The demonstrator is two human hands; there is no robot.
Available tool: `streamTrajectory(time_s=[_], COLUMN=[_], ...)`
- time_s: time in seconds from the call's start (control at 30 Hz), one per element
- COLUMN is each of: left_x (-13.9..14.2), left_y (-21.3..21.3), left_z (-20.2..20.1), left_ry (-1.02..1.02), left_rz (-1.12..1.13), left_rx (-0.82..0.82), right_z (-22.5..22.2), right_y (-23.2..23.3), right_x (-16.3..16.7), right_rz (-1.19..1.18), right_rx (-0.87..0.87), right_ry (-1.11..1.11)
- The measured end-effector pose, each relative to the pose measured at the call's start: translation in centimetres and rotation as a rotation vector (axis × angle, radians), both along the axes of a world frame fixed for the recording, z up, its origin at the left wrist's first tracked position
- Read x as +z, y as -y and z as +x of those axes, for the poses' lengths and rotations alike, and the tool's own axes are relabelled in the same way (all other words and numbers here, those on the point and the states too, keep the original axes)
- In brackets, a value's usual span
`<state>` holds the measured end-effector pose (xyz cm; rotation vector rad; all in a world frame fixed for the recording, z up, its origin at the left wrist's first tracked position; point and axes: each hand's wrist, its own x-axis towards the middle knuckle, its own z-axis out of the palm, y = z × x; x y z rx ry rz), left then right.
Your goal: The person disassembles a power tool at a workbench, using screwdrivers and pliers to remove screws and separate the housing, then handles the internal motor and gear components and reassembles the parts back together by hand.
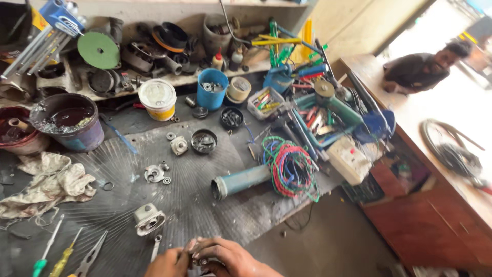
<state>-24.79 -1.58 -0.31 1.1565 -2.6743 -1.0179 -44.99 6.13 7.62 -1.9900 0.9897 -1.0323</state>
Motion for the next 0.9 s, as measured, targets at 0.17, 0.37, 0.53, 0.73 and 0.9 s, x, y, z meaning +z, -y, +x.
streamTrajectory(time_s=[0.17, 0.37, 0.53, 0.73, 0.9], left_x=[3.5, 4.7, 4.9, 6.8, 8.0], left_y=[1.1, -1.8, -4.5, -7.1, -6.5], left_z=[-3.1, -2.5, -0.1, -0.3, -2.6], left_ry=[-0.195, 0.055, 0.096, -0.118, -0.649], left_rz=[0.248, -0.051, -0.009, 0.018, 0.034], left_rx=[0.458, 0.521, 0.772, 1.002, 0.843], right_z=[-3.6, -6.5, -5.6, -5.0, -5.5], right_y=[2.0, 4.1, 5.6, 5.8, 6.8], right_x=[-2.7, -4.6, -6.3, -7.0, -5.5], right_rz=[0.051, 0.341, 0.479, 0.577, 0.446], right_rx=[-0.051, 0.072, 0.319, 0.358, 0.276], right_ry=[0.158, 0.251, 0.609, 0.573, 0.357])
